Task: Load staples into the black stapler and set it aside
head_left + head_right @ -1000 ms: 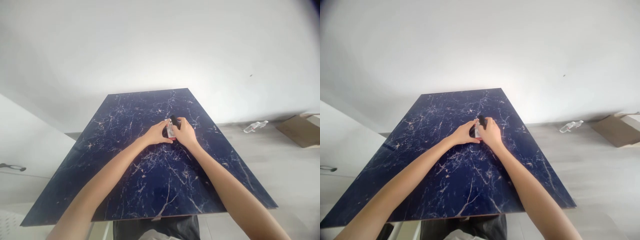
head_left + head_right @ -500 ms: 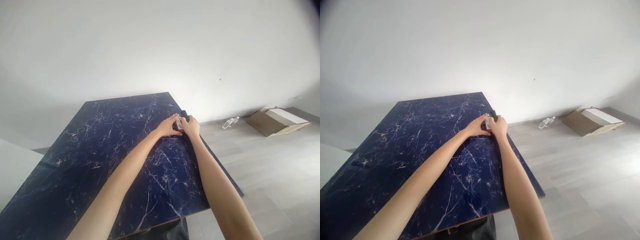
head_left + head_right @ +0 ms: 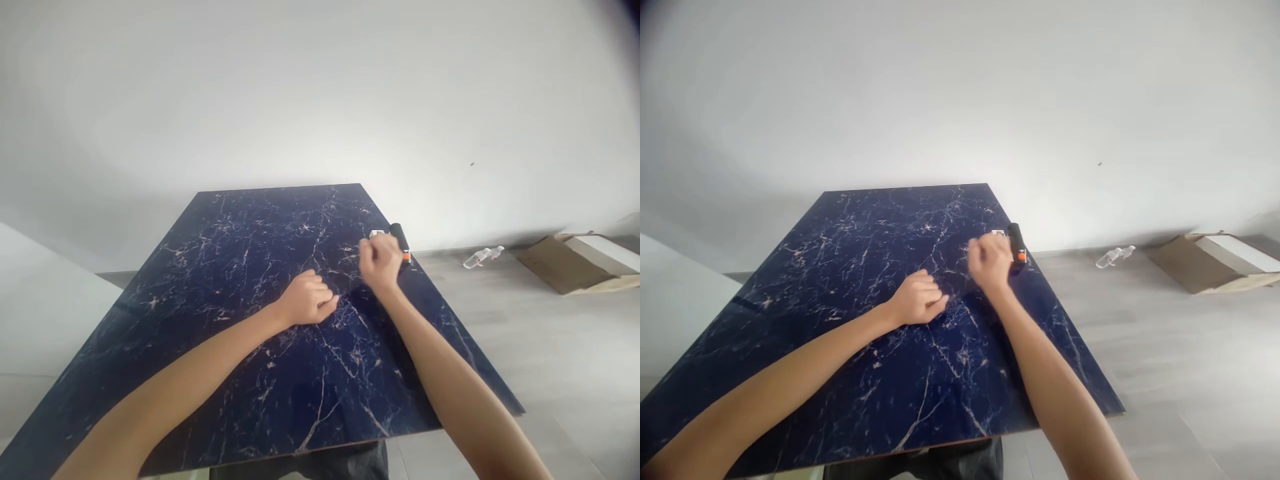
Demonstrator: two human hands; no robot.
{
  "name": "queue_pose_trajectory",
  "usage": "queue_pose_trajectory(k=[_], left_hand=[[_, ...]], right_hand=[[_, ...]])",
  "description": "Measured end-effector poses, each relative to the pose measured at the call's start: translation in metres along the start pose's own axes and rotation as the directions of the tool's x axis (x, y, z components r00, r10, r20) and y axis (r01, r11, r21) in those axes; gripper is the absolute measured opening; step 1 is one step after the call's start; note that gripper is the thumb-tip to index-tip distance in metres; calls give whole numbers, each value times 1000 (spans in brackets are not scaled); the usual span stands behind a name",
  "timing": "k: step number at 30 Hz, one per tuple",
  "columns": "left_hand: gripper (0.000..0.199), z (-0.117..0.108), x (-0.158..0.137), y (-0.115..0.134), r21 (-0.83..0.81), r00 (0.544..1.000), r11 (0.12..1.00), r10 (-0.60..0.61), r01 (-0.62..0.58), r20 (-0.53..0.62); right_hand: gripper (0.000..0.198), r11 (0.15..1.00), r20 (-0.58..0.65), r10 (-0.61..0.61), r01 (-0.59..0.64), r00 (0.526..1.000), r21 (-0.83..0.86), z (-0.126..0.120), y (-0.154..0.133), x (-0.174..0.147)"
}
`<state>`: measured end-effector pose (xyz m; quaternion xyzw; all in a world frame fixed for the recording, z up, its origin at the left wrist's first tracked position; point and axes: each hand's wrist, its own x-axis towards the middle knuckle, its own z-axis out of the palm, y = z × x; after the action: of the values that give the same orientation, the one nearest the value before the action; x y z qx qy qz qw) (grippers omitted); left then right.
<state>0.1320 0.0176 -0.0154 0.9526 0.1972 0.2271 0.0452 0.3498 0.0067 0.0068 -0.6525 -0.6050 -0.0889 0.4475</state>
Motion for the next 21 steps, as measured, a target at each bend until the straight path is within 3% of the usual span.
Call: queue_pose_trajectory(k=[1, 2, 3, 4, 6, 11, 16, 21], left_hand=[[48, -6, -17, -1, -3, 1000, 1000, -7, 7, 26], [45, -11, -32, -2, -12, 998, 1000, -18, 19, 58], [41, -16, -43, -3, -24, 995, 999, -35, 37, 88], [37, -21, -52, -5, -37, 991, 997, -57, 62, 117], [27, -27, -60, -6, -55, 980, 992, -107, 117, 168], [20, -31, -52, -6, -38, 952, 978, -191, 206, 241], [18, -28, -52, -5, -29, 952, 979, -187, 200, 244], [16, -28, -53, -6, -21, 952, 980, -188, 199, 241]], right_hand=[[42, 993, 137, -93, 82, 986, 81, 9, -22, -12], [46, 971, 269, -194, 147, 943, 188, 18, -42, -23], [49, 932, 382, -307, 194, 872, 306, 26, -60, -34], [49, 877, 472, -429, 230, 770, 422, 33, -76, -43], [50, 834, 539, -499, 206, 679, 512, 42, -94, -54], [54, 878, 616, -390, 75, 684, 473, 46, -94, -49], [53, 865, 626, -407, 62, 665, 497, 49, -88, -49], [51, 857, 609, -415, 66, 676, 510, 50, -87, -51]])
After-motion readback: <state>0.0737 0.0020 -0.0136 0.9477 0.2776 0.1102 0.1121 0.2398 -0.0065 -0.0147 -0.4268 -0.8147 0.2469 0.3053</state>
